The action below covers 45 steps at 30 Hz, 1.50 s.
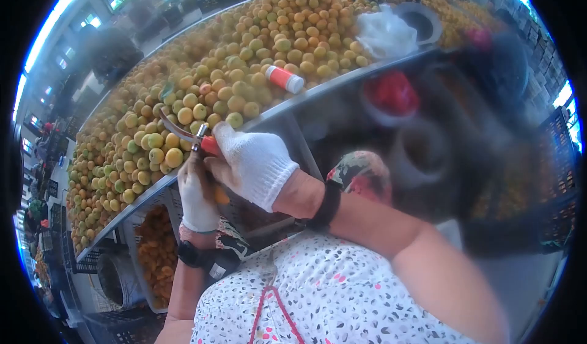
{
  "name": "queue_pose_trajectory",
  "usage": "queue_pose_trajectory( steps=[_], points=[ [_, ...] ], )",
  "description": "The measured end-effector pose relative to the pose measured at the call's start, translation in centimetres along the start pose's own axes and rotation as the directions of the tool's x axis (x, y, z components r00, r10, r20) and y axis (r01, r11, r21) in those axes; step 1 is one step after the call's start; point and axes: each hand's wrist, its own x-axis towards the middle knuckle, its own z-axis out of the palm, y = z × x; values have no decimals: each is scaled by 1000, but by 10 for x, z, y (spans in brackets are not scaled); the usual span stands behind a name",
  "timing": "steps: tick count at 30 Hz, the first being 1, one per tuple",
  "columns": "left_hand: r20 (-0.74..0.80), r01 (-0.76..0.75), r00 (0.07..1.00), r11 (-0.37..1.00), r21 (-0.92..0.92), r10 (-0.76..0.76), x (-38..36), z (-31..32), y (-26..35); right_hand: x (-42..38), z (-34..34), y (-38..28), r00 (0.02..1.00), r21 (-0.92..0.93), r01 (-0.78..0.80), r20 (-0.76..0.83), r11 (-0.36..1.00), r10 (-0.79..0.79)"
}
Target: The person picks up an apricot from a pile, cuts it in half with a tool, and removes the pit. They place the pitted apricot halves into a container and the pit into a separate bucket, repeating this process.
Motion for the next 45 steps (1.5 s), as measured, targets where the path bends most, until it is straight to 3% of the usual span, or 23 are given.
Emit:
queue_pose_trajectory(
  steps=[2,6,7,9,11,19,21,22,23,25,26,28,29,31,32,33,35,39,41,43,45],
  points=[
    [79,20,997,999,-47,-16,-8,-1,1,1,-7,1,999,-12,42,29,999,-42],
    [86,1,996,998,-64,4,-27,3,12,-2,-20,-9,991,-88,77,118,993,-67],
    [127,-361,931,824,437,341,-9,-26,-36,-5,-19,-11,991,-99,96,100,990,-86],
    [85,-84,994,974,212,68,-38,6,29,-7,-13,-5,985,-124,168,67,978,-161],
    [124,-301,953,892,338,275,-42,3,28,-9,-24,-25,989,-162,43,148,986,-19],
    [45,-222,975,929,297,218,-46,-14,38,-7,-6,-21,986,-139,105,141,985,-85],
    [82,-241,970,931,274,227,-45,-26,38,1,-8,-22,952,124,74,286,990,-107],
    [94,-272,962,895,354,255,-44,-32,39,3,-6,-20,941,201,99,301,975,-157],
    [141,-421,901,752,508,410,-39,-40,31,4,-3,-20,953,129,66,284,989,-101],
    [213,-691,602,368,622,770,-27,-50,1,5,3,-18,950,121,-32,311,992,-8],
    [194,-675,610,376,634,768,-30,-57,2,10,7,-28,943,126,-27,332,992,-16],
    [205,-574,790,580,578,577,-35,-67,17,20,9,-51,888,194,-93,460,977,-7],
    [193,-566,794,583,583,577,-37,-71,22,20,16,-51,882,197,-90,470,976,-14],
    [142,-525,805,581,622,576,-42,-79,32,20,31,-48,898,370,-213,439,905,32],
    [131,-517,808,585,625,574,-46,-84,39,24,31,-53,875,361,-302,473,882,106],
    [80,-462,849,658,594,523,-50,-87,45,23,36,-54,870,356,-304,482,884,105],
    [20,-399,884,733,551,466,-55,-95,50,20,44,-55,917,274,-109,399,955,-10],
    [-28,-335,926,853,401,377,-56,-115,38,20,55,-69,903,240,-150,429,959,33],
    [-47,-346,924,881,323,379,-60,-125,36,17,69,-88,935,328,-188,348,926,67],
    [-47,-198,976,957,212,213,-67,-141,43,20,76,-95,911,334,-214,408,918,64],
    [-125,-267,938,904,334,323,-74,-159,34,22,76,-98,890,331,-248,450,911,79]
  ],
)
